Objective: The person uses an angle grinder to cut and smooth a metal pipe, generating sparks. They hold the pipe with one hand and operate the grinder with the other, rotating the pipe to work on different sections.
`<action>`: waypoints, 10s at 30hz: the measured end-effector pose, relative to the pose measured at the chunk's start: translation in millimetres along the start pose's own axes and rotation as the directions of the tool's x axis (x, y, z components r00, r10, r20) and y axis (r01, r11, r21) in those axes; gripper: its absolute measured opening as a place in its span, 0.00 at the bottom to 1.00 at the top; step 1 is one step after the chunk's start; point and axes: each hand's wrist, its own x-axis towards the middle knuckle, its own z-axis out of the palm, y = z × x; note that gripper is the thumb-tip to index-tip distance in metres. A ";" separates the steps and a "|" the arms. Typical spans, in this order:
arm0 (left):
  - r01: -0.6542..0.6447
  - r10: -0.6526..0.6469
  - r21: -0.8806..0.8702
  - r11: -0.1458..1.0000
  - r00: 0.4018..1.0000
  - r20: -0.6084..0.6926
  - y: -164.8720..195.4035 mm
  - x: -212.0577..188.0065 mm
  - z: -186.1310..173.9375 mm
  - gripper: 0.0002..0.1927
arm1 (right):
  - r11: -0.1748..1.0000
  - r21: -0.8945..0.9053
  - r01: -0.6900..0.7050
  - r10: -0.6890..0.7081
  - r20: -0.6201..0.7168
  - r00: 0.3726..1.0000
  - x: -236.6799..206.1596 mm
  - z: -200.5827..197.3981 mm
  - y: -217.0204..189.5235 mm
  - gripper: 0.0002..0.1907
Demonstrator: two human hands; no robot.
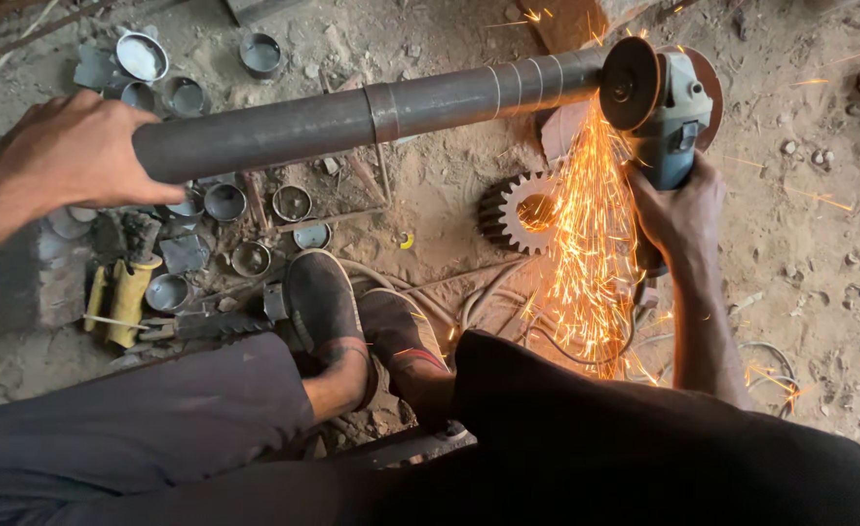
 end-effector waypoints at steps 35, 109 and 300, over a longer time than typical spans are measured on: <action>-0.012 0.020 0.079 0.997 0.995 -0.099 -6.6 -7.3 10.9 0.44 | 0.997 0.077 -0.021 0.019 0.025 1.000 -9.7 0.9 -4.5 0.17; -0.011 0.009 0.046 0.999 0.999 0.034 -7.0 -0.3 4.8 0.45 | 1.000 -0.023 0.003 -0.003 0.011 1.000 -14.1 12.5 9.7 0.19; -0.004 0.005 0.019 1.000 1.000 -0.019 -8.3 -0.7 6.7 0.46 | 0.984 -0.064 0.169 -0.172 -0.043 0.984 -28.1 6.2 13.1 0.27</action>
